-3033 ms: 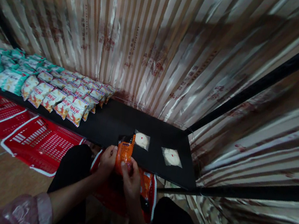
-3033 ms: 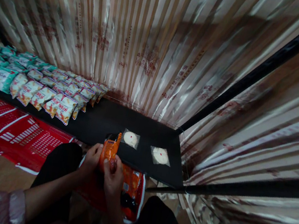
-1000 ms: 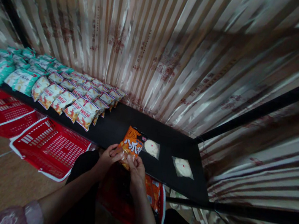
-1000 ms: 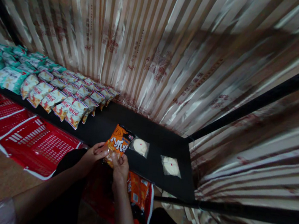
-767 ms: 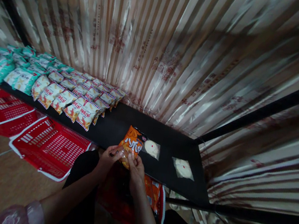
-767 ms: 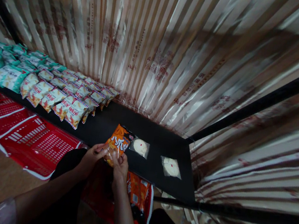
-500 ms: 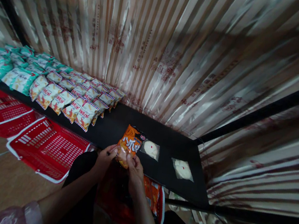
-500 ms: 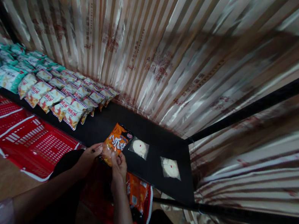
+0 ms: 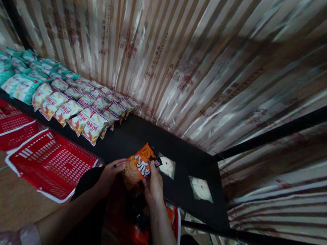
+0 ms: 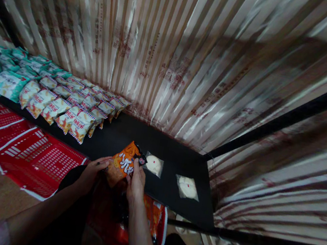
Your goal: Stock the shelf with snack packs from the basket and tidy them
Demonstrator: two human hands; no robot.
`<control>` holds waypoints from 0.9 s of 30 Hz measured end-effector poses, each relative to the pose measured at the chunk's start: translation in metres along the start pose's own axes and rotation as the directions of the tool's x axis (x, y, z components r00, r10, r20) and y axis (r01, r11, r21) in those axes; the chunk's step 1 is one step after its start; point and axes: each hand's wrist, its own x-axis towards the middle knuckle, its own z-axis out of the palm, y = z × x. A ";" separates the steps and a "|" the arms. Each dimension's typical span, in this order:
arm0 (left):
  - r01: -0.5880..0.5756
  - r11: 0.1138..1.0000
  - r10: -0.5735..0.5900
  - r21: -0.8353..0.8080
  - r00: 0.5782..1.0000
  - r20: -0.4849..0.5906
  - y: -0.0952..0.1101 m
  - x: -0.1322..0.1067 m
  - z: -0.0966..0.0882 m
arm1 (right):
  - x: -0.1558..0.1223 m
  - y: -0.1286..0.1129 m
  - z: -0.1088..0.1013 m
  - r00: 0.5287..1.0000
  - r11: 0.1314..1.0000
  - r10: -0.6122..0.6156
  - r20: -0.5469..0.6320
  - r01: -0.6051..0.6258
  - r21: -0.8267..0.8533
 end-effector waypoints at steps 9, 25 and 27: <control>0.027 0.998 -0.023 -0.063 0.998 0.059 0.018 -0.014 0.020 | 0.019 -0.001 0.009 0.984 1.000 0.013 -0.178 -0.008 0.027; -0.035 0.986 0.021 -0.163 0.996 -0.086 0.011 0.038 0.013 | 0.039 0.002 0.031 0.998 0.995 0.045 0.035 -0.041 -0.095; -0.051 0.982 0.033 -0.182 0.994 -0.100 0.009 0.048 0.013 | 0.042 0.005 0.033 0.997 0.992 0.038 0.067 -0.029 -0.122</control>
